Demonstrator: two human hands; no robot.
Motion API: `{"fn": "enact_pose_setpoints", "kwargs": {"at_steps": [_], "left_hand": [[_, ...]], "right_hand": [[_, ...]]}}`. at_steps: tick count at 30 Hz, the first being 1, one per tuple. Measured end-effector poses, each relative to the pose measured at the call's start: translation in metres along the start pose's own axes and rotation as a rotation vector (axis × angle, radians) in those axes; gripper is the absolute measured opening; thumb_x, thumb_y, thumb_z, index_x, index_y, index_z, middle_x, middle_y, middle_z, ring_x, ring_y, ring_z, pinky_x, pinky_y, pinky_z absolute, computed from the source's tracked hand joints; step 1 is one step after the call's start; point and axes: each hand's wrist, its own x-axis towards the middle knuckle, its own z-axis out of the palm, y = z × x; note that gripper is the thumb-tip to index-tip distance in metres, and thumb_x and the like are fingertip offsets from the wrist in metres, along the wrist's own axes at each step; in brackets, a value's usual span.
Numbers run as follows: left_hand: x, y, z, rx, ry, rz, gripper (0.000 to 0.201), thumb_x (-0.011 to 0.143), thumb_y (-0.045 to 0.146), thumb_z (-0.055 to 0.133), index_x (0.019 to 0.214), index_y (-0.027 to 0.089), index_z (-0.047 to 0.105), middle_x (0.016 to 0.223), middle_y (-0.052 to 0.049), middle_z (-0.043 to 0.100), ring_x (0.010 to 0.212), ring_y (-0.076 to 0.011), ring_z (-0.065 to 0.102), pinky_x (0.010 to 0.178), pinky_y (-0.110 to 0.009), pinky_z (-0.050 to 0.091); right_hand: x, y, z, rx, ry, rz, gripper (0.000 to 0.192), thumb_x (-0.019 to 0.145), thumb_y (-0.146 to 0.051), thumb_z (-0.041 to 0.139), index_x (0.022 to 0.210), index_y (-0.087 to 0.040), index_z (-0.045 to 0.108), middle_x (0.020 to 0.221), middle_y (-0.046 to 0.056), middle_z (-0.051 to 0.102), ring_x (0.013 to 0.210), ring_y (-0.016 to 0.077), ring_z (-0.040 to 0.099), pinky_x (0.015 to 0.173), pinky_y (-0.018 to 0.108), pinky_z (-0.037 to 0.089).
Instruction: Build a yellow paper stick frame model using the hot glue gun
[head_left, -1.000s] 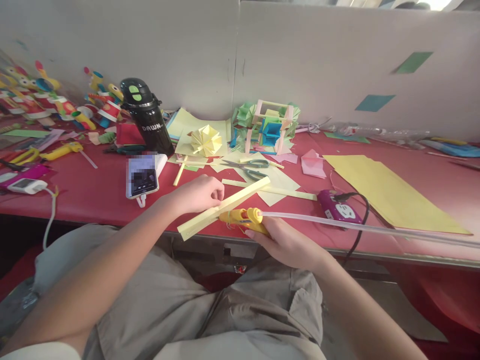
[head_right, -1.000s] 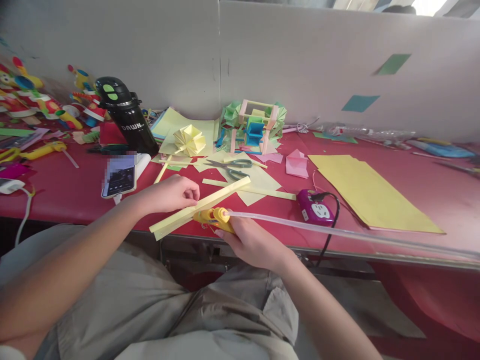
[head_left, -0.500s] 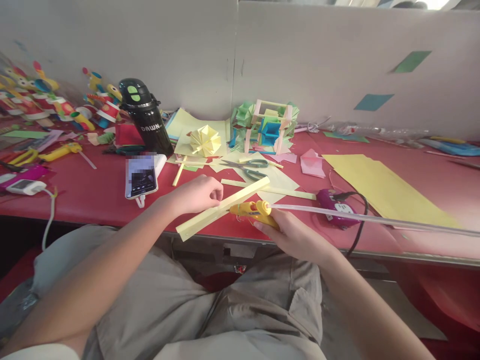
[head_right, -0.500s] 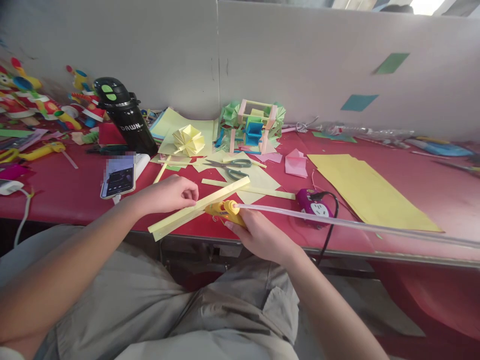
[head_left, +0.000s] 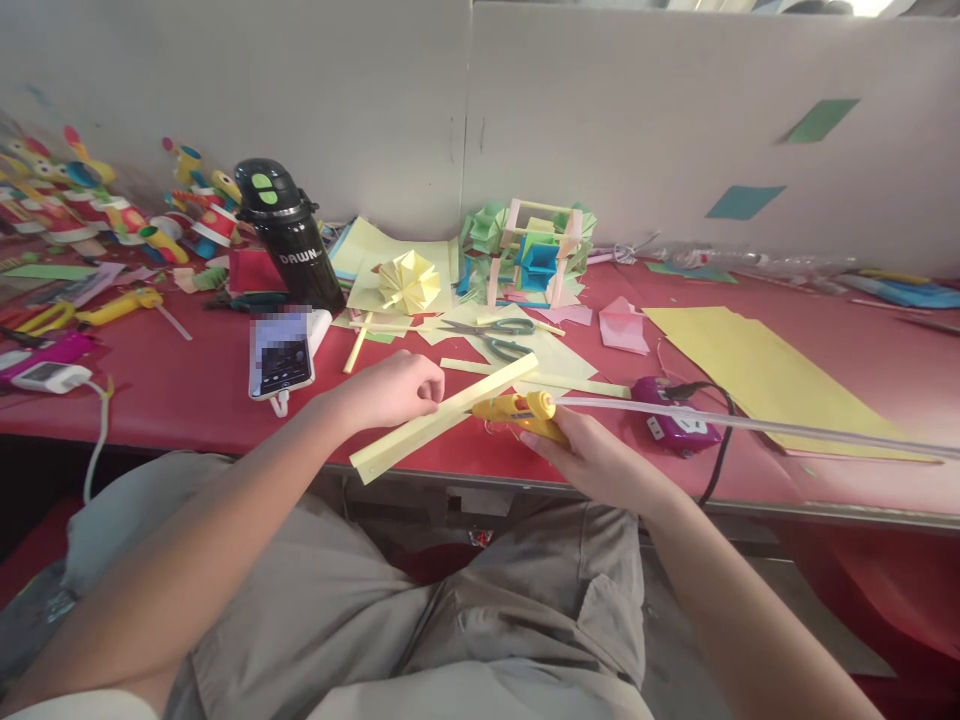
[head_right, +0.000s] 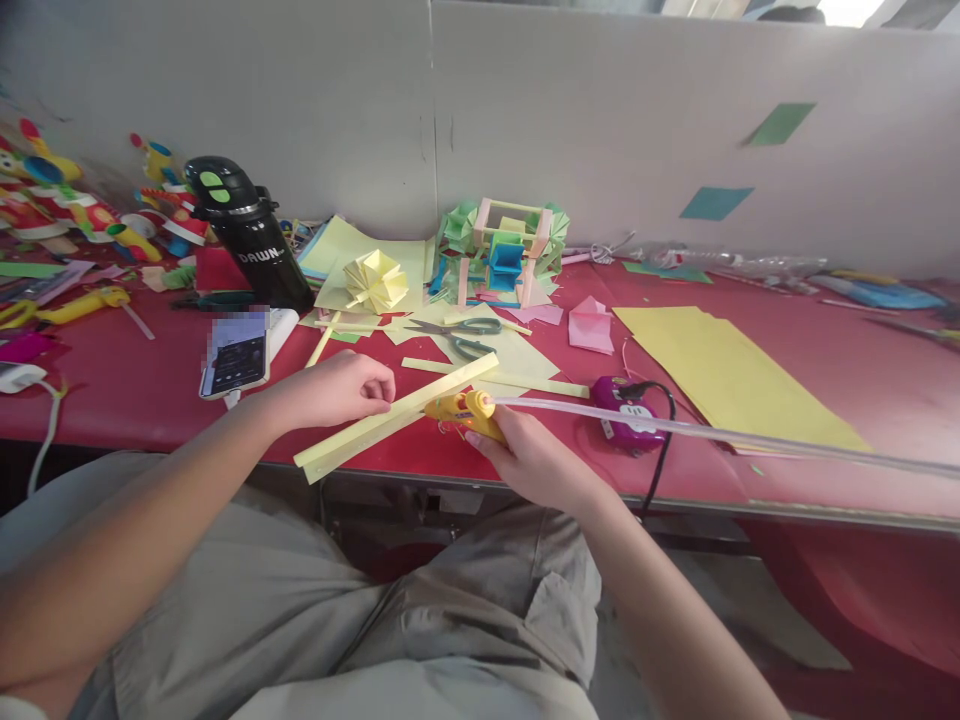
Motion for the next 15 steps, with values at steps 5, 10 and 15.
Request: {"fn": "enact_pose_setpoints", "kwargs": {"at_steps": [5, 10, 15], "left_hand": [[0.000, -0.003, 0.001, -0.005, 0.001, -0.008, 0.010, 0.077, 0.023, 0.058, 0.077, 0.021, 0.068, 0.083, -0.002, 0.073, 0.070, -0.0161, 0.065, 0.057, -0.027, 0.041], [0.001, -0.004, 0.001, -0.010, 0.013, 0.003, 0.011, 0.077, 0.022, 0.058, 0.078, 0.021, 0.069, 0.084, -0.002, 0.073, 0.073, -0.0165, 0.066, 0.058, -0.025, 0.042], [0.000, -0.003, 0.001, -0.024, 0.003, -0.002, 0.010, 0.077, 0.023, 0.059, 0.078, 0.020, 0.069, 0.084, -0.003, 0.073, 0.073, -0.0165, 0.066, 0.057, -0.025, 0.043]], "right_hand": [[0.000, 0.001, -0.004, 0.006, 0.018, 0.016, 0.032, 0.093, -0.047, 0.049, 0.075, -0.021, 0.045, 0.065, 0.000, 0.053, 0.055, 0.0127, 0.044, 0.050, 0.027, 0.036], [0.001, 0.010, -0.007, -0.006, 0.061, 0.087, 0.034, 0.091, -0.050, 0.051, 0.074, -0.022, 0.042, 0.064, 0.000, 0.051, 0.055, 0.0125, 0.043, 0.049, 0.026, 0.034], [0.003, 0.020, -0.011, -0.015, 0.085, 0.135, 0.037, 0.088, -0.053, 0.052, 0.072, -0.021, 0.042, 0.062, -0.001, 0.049, 0.054, 0.0120, 0.041, 0.048, 0.026, 0.032]]}}
